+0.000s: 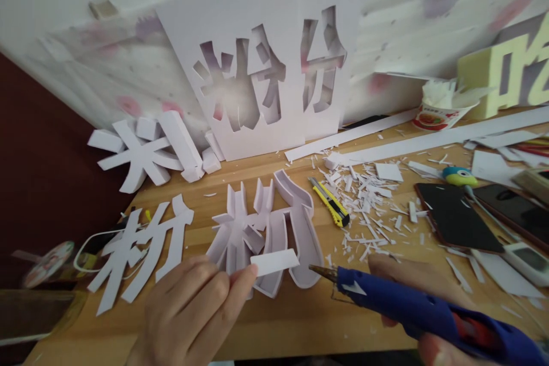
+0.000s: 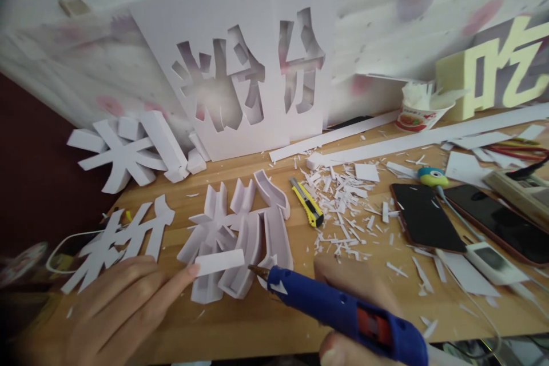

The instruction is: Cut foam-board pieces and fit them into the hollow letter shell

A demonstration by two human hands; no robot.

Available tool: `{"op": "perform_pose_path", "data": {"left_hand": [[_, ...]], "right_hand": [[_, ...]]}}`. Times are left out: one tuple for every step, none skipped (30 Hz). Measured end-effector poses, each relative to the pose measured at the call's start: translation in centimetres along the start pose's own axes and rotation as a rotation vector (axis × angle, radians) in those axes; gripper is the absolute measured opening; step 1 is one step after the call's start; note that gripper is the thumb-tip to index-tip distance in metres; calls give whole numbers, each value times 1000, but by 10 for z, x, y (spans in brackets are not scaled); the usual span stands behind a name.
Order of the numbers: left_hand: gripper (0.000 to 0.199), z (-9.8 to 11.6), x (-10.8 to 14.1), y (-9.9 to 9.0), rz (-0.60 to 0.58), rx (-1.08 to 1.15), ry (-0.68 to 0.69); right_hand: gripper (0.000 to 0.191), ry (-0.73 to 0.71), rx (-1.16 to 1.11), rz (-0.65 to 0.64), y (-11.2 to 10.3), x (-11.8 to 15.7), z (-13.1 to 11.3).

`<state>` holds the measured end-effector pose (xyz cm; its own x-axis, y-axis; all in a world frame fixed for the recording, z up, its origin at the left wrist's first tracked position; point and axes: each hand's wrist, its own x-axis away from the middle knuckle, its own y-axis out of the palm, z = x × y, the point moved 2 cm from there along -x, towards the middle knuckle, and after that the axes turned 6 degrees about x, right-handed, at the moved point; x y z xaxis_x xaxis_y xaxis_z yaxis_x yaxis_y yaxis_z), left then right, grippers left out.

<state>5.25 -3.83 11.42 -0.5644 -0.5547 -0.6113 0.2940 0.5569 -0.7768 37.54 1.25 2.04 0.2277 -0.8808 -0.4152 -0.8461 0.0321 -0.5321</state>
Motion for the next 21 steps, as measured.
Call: {"op": "perform_pose_path", "data": {"left_hand": [[40, 1, 1, 0, 7, 1, -6], [39, 2, 2, -1, 9, 4, -7], [38, 3, 2, -1, 7, 9, 0], [37, 4, 3, -1, 7, 13, 13], [36, 4, 4, -1, 12, 16, 24], [36, 4, 4, -2, 22, 16, 24], [36, 4, 4, -2, 32, 18, 22], [36, 4, 4, -3, 45, 18, 18], [36, 5, 4, -3, 54, 18, 18], [35, 5, 4, -3, 53, 17, 17], [34, 6, 4, -3, 44, 18, 28], [34, 7, 4, -3, 34, 15, 32], [35, 8, 5, -3, 31, 5, 24], [35, 9, 5, -2, 34, -6, 9], [36, 10, 5, -2, 40, -7, -2], [36, 11, 6, -2, 51, -5, -18], [36, 11, 6, -2, 63, -4, -34], [35, 12, 6, -3, 73, -1, -31], [35, 12, 6, -5, 64, 3, -8], [34, 13, 5, -7, 31, 3, 6], [34, 13, 4, -9, -10, 1, 13]], "right_hand": [[55, -8, -26, -30, 3, -1, -2], [55, -12, -53, -47, 5, -2, -3], [54, -12, -74, -57, 6, -2, -4], [53, -7, -82, -58, 7, -3, -4], [52, -7, -85, -58, 8, -3, -4], [52, -10, -83, -57, 8, -3, -4], [52, -19, -78, -57, 8, -3, -4], [52, -31, -73, -54, 7, -3, -4], [51, -41, -68, -50, 7, -3, -4], [51, -48, -65, -45, 7, -4, -5], [50, -54, -66, -43, 6, -4, -5], [49, -57, -69, -42, 6, -5, -6], [49, -60, -74, -43, 6, -6, -7], [48, -59, -78, -43, 6, -6, -7], [49, -52, -81, -43, 6, -7, -8], [49, -43, -85, -45, 6, -7, -8], [50, -28, -90, -51, 7, -7, -7], [50, -14, -99, -58, 7, -7, -6], [51, -1, -110, -64, 7, -6, -5], [51, 6, -124, -68, 8, -6, -4], [51, 8, -138, -72, 8, -6, -3]]}}
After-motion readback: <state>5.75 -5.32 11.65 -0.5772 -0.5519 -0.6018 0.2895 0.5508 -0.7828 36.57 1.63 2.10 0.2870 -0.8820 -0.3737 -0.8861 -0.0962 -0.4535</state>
